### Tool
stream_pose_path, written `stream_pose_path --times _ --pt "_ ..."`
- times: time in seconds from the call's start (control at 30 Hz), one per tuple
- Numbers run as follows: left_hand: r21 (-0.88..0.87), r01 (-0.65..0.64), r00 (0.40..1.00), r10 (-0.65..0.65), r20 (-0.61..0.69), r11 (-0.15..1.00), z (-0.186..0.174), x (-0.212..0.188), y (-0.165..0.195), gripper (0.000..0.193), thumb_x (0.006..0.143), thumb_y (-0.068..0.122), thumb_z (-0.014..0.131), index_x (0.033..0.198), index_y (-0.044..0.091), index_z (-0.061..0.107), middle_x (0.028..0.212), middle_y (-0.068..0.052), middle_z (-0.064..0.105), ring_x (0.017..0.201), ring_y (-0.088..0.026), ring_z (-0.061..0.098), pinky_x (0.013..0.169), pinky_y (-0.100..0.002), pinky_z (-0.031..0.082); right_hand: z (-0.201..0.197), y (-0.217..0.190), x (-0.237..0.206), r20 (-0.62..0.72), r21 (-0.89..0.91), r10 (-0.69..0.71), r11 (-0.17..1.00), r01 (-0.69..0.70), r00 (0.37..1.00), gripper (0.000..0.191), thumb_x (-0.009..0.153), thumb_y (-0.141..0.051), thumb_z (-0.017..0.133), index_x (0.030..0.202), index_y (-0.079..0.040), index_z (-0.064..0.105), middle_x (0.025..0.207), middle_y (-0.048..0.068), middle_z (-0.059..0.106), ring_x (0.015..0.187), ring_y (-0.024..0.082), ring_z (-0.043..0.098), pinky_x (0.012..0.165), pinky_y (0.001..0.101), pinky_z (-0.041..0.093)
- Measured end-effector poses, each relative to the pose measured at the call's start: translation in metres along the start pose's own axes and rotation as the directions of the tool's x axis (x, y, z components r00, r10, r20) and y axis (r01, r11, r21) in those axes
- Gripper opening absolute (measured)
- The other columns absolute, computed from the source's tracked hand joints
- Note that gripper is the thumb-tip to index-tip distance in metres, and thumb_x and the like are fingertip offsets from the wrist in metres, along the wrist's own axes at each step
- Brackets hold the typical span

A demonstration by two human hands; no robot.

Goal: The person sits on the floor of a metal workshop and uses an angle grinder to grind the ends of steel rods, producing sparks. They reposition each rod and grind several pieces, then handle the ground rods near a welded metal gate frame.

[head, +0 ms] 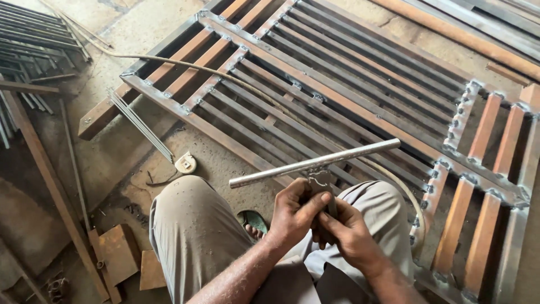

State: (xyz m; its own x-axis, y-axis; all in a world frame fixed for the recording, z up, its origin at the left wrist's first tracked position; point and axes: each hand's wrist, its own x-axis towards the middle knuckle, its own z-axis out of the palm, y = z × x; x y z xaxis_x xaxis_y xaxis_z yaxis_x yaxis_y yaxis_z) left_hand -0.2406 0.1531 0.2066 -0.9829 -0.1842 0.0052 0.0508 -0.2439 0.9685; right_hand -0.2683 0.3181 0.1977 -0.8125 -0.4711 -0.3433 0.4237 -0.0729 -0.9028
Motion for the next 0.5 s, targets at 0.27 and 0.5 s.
stream_pose_path --times 0.27,0.5 --pt "0.790 -0.420 0.852 0.493 0.174 0.447 -0.008 -0.014 0.057 0.012 0.093 0.020 0.074 0.097 0.009 0.072 0.087 -0.008 0.073 0.080 -0.028 0.072 0.069 -0.040 0.056 -0.012 0.018 -0.013 -0.112 0.094 -0.054 0.993 0.065 0.992 0.018 0.099 -0.020 0.064 0.094 -0.003 0.065 0.069 0.007 0.065 0.052 0.013 0.058 0.047 0.0267 0.045" --pt "0.905 -0.425 0.846 0.351 0.402 -0.012 -0.044 0.004 0.082 0.022 0.089 0.019 0.066 0.107 0.006 0.064 0.086 -0.008 0.066 0.083 -0.028 0.067 0.073 -0.046 0.051 -0.028 0.022 -0.035 -0.076 0.130 -0.068 0.989 0.077 0.995 0.019 0.099 -0.020 0.064 0.088 -0.004 0.065 0.070 0.007 0.066 0.050 0.014 0.059 0.046 0.0286 0.049"
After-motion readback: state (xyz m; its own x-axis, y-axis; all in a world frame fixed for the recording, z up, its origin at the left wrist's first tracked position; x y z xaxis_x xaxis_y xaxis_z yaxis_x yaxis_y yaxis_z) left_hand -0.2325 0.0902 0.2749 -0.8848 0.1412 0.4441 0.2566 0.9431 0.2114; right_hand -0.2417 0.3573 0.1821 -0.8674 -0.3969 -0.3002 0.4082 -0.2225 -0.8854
